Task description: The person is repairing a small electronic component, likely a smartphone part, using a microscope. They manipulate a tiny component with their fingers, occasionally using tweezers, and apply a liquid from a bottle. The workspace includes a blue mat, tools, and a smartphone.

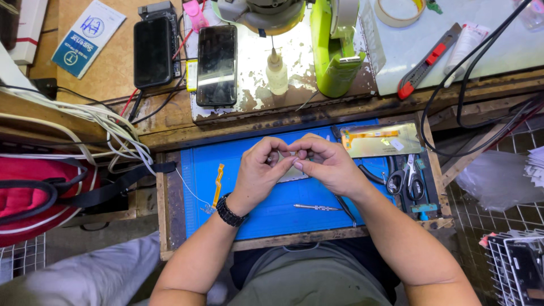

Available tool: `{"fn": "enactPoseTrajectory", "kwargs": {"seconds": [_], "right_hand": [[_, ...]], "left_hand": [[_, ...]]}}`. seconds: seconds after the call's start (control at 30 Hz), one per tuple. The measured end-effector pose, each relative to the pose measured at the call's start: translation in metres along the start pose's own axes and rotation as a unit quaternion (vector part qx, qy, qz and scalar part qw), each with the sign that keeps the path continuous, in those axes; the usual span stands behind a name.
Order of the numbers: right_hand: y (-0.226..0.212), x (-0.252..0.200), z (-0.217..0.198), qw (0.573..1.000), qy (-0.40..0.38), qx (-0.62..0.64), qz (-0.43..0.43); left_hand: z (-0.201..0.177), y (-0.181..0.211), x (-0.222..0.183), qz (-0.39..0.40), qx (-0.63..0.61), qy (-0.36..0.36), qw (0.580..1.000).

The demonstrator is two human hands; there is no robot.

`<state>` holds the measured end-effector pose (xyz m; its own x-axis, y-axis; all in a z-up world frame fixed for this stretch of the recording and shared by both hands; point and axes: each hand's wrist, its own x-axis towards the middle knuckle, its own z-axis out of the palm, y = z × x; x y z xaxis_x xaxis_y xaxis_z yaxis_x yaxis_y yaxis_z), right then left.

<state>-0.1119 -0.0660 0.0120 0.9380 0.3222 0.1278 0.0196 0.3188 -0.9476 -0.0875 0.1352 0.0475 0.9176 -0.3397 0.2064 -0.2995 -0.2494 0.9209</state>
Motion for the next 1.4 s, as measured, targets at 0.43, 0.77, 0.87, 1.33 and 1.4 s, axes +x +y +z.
{"fn": "enactPoseTrajectory", "kwargs": {"seconds": [0.43,0.77,0.87,1.33,1.4], "right_hand": [[0.0,0.0,-0.007,0.993,-0.005,0.08,0.087],[0.003,-0.006,-0.011,0.98,-0.017,0.191,0.058],[0.005,-0.006,-0.01,0.979,-0.006,0.199,0.038],[0.014,-0.002,-0.01,0.985,0.036,0.162,0.049],[0.011,-0.002,-0.004,0.984,0.041,0.166,0.047]], "left_hand": [[0.0,-0.023,0.004,-0.089,-0.189,-0.082,0.975],[-0.003,-0.024,0.005,-0.153,-0.318,-0.087,0.932],[-0.003,-0.026,0.002,-0.164,-0.302,-0.067,0.937],[0.003,-0.019,0.0,-0.105,-0.22,-0.057,0.968],[0.004,-0.012,-0.001,-0.101,-0.22,-0.055,0.969]]}}
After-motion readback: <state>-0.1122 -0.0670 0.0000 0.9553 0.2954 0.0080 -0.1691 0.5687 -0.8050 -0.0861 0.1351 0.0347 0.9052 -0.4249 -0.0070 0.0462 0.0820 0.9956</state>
